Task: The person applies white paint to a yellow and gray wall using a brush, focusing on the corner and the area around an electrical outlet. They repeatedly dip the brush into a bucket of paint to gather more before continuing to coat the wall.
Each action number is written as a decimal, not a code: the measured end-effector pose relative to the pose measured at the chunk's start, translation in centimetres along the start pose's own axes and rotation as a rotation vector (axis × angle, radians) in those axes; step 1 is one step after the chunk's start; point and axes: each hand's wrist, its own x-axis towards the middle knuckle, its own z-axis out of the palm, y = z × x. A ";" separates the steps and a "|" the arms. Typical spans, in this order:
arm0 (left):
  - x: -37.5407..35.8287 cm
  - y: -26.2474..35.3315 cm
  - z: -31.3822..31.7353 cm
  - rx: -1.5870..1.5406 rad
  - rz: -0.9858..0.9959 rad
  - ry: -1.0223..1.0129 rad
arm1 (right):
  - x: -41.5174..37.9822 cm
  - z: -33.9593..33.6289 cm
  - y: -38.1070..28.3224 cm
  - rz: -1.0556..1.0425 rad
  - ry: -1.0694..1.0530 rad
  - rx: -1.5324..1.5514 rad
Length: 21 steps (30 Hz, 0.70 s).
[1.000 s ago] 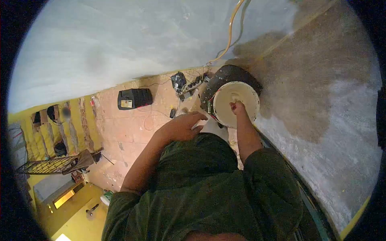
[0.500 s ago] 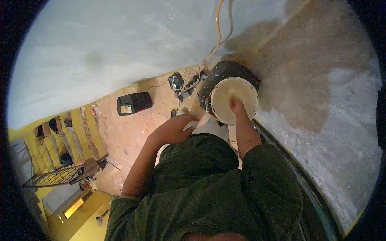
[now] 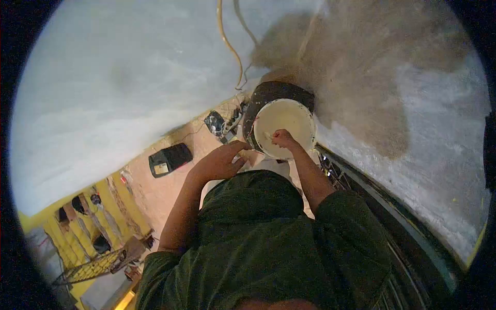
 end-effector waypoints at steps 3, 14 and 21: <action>0.7 0.5 -0.3 0.045 0.025 -0.017 | 0.0 0.2 -1.3 -0.021 0.012 0.094; 1.8 1.2 -1.2 0.106 0.216 -0.136 | -6.6 -0.6 -2.0 0.024 0.098 0.833; 1.2 2.9 -2.4 0.112 0.278 -0.178 | -16.5 0.3 -8.4 -0.480 0.053 1.138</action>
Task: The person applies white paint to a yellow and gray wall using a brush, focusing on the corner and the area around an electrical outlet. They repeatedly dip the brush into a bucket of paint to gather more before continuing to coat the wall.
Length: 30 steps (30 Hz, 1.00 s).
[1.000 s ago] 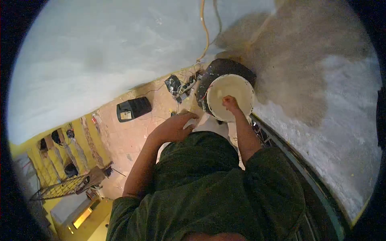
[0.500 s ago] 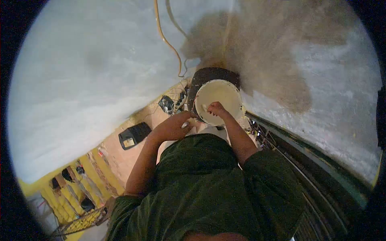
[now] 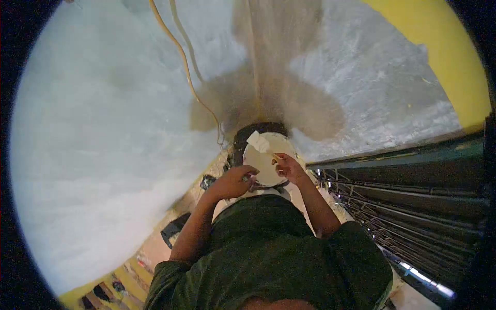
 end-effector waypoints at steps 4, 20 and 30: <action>0.9 0.9 0.5 0.007 -0.065 0.060 | -2.1 6.6 -1.8 -0.223 -0.014 -0.040; -2.6 10.8 -1.6 -0.494 0.249 0.645 | -8.5 24.2 -3.8 -0.696 -0.054 -0.169; -5.2 13.7 -4.8 -0.653 0.281 0.652 | -9.2 31.1 -5.0 -0.832 0.109 -0.225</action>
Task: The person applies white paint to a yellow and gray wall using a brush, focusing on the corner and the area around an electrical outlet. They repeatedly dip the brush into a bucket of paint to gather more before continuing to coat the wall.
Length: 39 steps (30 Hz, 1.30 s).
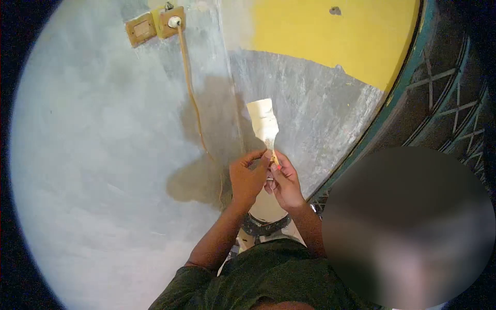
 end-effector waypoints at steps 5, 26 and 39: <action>0.8 1.9 -0.4 -0.050 0.046 0.029 | 0.9 2.0 -1.2 -0.015 -0.041 0.058; 0.5 3.9 2.3 0.039 0.141 0.052 | 2.5 1.9 2.2 -0.002 0.138 0.208; 2.9 2.5 4.2 0.307 0.265 0.134 | 6.3 0.4 0.9 -0.043 -0.003 0.637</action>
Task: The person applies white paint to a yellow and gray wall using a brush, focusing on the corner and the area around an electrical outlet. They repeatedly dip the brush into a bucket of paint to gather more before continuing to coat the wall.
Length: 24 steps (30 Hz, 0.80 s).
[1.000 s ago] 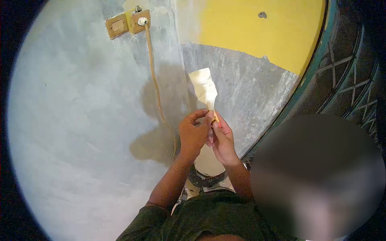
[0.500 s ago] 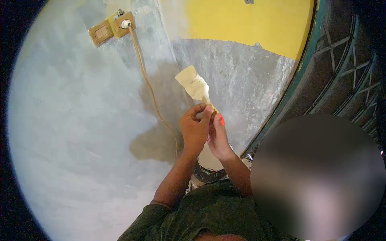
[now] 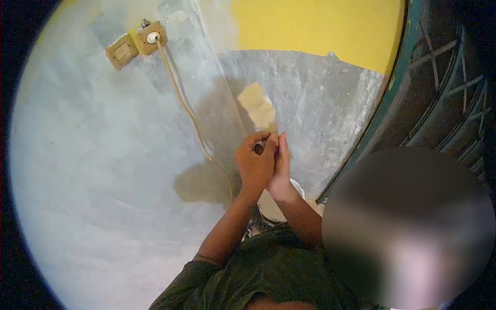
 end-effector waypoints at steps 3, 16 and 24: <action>0.8 -1.9 0.2 -0.139 0.093 -0.015 | 1.9 -1.2 0.3 0.000 -0.012 0.088; 18.8 8.4 -10.1 0.649 1.173 -0.155 | 6.4 4.7 -7.1 -0.254 0.002 0.251; 29.8 16.3 -12.2 1.076 1.663 -0.290 | 8.8 5.1 -11.4 -0.374 -0.121 0.183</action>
